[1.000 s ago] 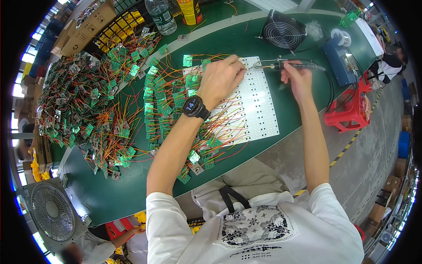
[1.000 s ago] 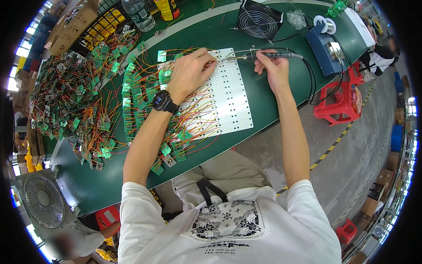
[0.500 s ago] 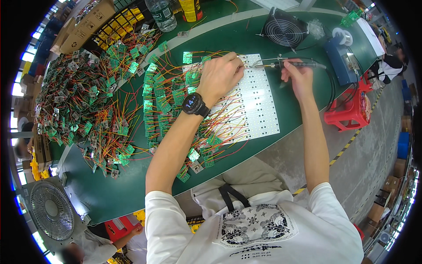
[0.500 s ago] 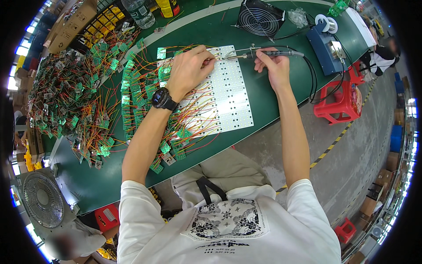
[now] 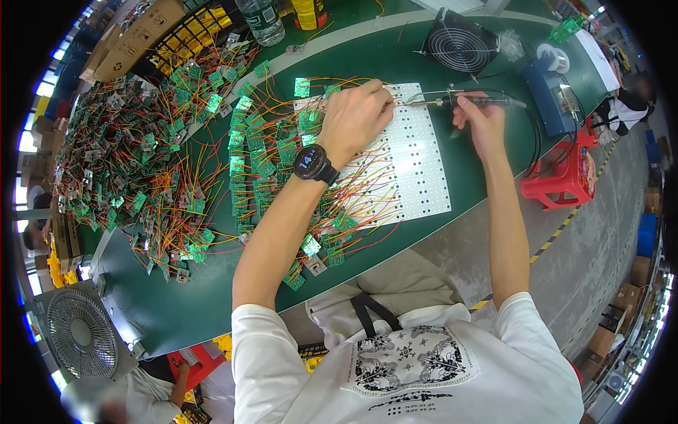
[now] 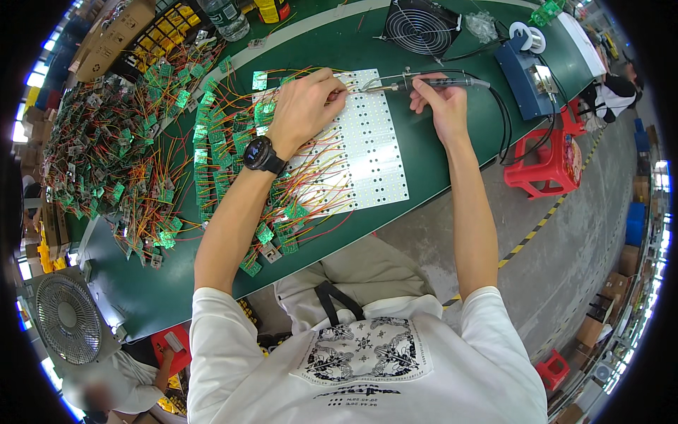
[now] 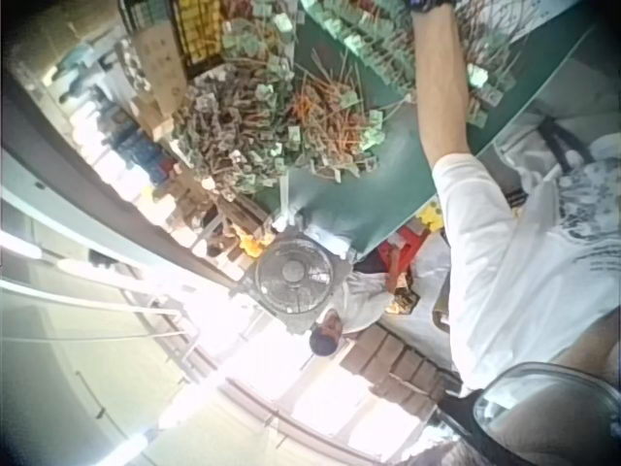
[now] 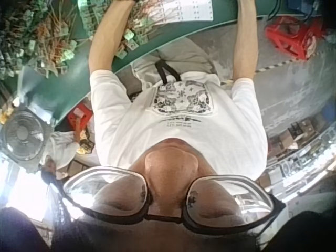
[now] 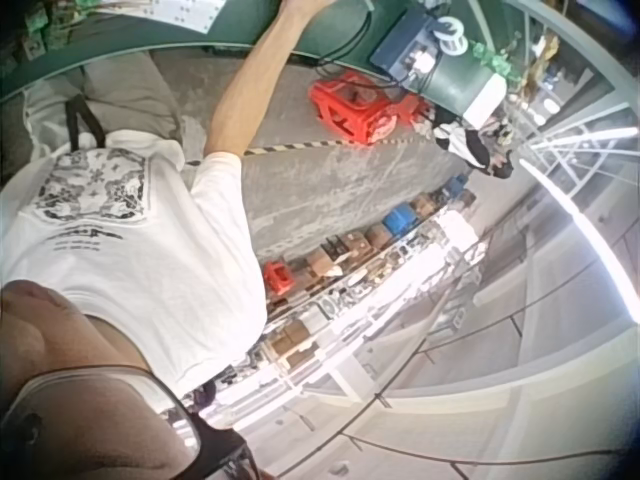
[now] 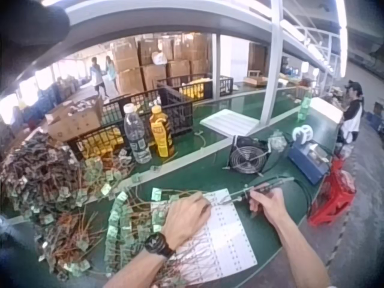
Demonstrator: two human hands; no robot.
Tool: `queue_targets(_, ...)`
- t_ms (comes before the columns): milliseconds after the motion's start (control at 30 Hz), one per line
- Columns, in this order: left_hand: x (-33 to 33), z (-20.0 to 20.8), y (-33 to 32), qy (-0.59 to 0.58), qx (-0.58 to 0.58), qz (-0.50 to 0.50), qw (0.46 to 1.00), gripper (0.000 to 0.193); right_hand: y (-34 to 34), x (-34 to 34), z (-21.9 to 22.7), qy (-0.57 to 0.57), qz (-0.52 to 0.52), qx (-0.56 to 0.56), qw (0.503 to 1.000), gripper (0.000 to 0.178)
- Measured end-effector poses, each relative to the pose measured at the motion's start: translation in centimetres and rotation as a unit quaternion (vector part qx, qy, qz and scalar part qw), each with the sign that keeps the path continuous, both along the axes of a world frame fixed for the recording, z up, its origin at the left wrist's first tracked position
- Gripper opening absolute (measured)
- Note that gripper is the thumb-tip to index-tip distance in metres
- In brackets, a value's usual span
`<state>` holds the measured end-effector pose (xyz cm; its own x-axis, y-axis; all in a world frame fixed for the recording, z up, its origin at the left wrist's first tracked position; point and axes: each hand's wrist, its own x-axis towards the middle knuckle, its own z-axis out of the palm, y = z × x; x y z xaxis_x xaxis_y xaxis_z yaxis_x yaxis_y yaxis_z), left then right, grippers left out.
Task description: The person picks up small circuit boards with attached wires and solders the wire leads onto an LED board using a soldering iron.
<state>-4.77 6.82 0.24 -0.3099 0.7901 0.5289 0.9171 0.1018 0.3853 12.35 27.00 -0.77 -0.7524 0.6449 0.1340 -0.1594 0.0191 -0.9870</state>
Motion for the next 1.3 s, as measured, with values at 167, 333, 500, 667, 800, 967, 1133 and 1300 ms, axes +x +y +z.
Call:
queue_targets(167,0.1,-0.1,0.1,0.002,-0.001,0.001,1.0,0.014,0.0,0.1,0.0,-0.004,0.0,0.004,1.0,0.021)
queue_targets(333,0.0,-0.1,0.0,0.009,0.004,0.01,1.0,0.015,-0.1,-0.1,0.0,0.021,-0.015,-0.032,0.999,0.021)
queue_targets(500,0.0,0.0,0.2,0.004,0.005,0.005,1.0,0.014,-0.1,0.0,0.2,0.017,-0.029,-0.031,0.999,0.02)
queue_targets(667,0.1,0.8,0.0,0.001,-0.012,0.01,1.0,0.015,0.1,0.0,0.3,0.029,-0.033,-0.035,0.998,0.019)
queue_targets(800,-0.2,3.8,-0.4,-0.002,-0.019,-0.019,1.0,0.022,0.1,0.0,0.2,0.036,-0.025,-0.043,0.998,0.019)
queue_targets(967,-1.4,11.4,-3.2,-0.129,0.077,-0.11,0.983,0.015,-0.2,-0.1,0.2,0.039,-0.03,-0.058,0.997,0.019)
queue_targets(1133,-1.7,16.5,-10.0,-0.166,0.179,-0.075,0.967,0.013,0.1,-0.2,-0.1,0.049,-0.02,-0.068,0.996,0.02)
queue_targets(1300,0.1,14.9,-18.3,-0.176,0.137,0.29,0.931,0.018,0.7,0.4,-0.1,0.042,-0.028,-0.064,0.997,0.021)
